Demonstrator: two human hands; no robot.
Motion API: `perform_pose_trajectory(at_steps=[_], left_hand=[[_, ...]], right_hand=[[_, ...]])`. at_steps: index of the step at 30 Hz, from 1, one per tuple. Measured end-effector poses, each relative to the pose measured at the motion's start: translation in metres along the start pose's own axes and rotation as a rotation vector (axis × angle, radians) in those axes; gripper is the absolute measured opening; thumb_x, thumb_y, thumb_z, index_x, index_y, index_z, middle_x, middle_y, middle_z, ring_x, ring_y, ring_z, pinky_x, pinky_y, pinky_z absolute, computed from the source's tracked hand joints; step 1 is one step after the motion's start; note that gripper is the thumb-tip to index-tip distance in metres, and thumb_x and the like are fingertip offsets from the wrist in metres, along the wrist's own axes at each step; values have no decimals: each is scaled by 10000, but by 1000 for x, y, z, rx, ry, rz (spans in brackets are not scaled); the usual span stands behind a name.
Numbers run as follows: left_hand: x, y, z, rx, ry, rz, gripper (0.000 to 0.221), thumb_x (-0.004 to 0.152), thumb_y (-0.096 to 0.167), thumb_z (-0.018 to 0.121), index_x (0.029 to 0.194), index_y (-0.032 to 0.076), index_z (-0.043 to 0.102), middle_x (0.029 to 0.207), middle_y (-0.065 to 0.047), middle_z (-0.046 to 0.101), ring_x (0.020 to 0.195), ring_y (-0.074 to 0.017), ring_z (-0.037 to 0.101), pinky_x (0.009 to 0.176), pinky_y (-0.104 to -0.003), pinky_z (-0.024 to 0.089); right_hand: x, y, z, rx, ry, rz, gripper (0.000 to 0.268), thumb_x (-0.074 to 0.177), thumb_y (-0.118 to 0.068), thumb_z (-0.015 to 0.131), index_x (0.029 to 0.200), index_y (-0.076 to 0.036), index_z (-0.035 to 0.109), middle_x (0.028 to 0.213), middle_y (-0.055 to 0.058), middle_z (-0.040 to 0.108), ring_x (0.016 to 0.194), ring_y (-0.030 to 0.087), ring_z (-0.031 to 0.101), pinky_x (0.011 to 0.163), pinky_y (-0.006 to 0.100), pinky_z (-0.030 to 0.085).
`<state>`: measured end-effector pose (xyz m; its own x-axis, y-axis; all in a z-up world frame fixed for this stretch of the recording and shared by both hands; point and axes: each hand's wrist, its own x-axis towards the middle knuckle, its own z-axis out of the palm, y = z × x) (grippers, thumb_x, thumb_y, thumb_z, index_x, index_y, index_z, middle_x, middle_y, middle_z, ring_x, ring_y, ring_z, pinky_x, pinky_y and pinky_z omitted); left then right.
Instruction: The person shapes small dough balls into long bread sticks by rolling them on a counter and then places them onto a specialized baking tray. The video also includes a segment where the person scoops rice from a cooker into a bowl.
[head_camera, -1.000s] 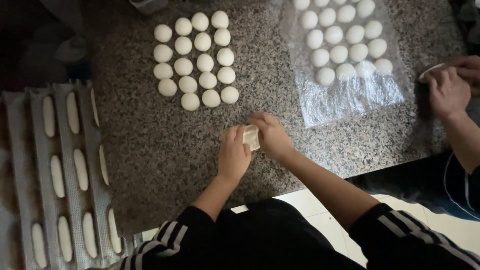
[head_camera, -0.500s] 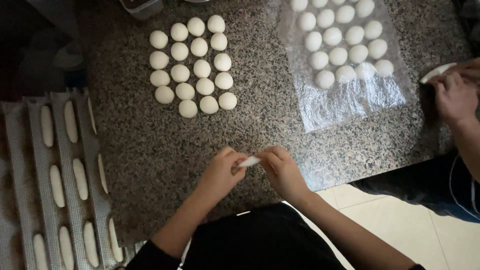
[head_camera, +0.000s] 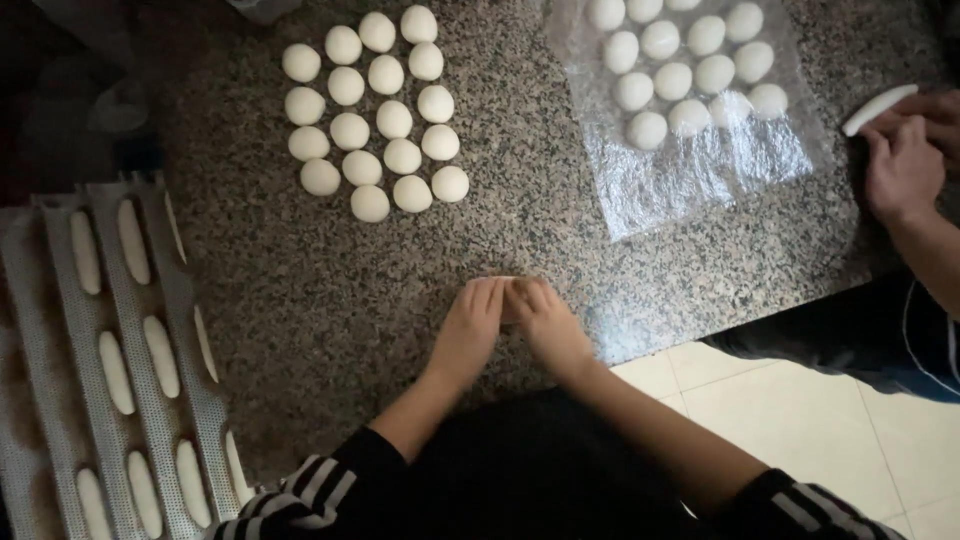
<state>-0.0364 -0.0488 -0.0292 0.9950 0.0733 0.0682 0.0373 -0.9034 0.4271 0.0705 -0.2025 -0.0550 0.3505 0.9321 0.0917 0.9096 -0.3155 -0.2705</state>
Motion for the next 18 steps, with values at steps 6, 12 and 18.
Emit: perform_pose_trajectory(at_steps=[6,12,18], left_hand=[[-26,-15,65,309,180,136,397,1067,-13,438,1417,-181,524,1292,-301,573,1234,-434,590,1093,-503,532],[-22,-25,61,22,92,80,440,1017,-27,356,1386,-166,551,1237,-291,574,1168,-442,581,971,-505,553],[-10,11,-23,-136,44,-148,465,994,15,548,1455,-47,551,1291,-194,585,1187,-360,620,682,-377,647]], right_hand=[[-25,-12,29,-217,-2,-110,488,957,-17,584,1434,87,563,1393,250,582,1376,424,504,1152,468,457],[-12,-14,13,3,-9,47,492,928,-42,606,1419,-17,618,1395,162,562,1175,373,655,951,423,604],[-8,-19,11,257,114,393,427,982,5,527,1354,-104,706,1342,47,603,1237,313,657,931,391,625]])
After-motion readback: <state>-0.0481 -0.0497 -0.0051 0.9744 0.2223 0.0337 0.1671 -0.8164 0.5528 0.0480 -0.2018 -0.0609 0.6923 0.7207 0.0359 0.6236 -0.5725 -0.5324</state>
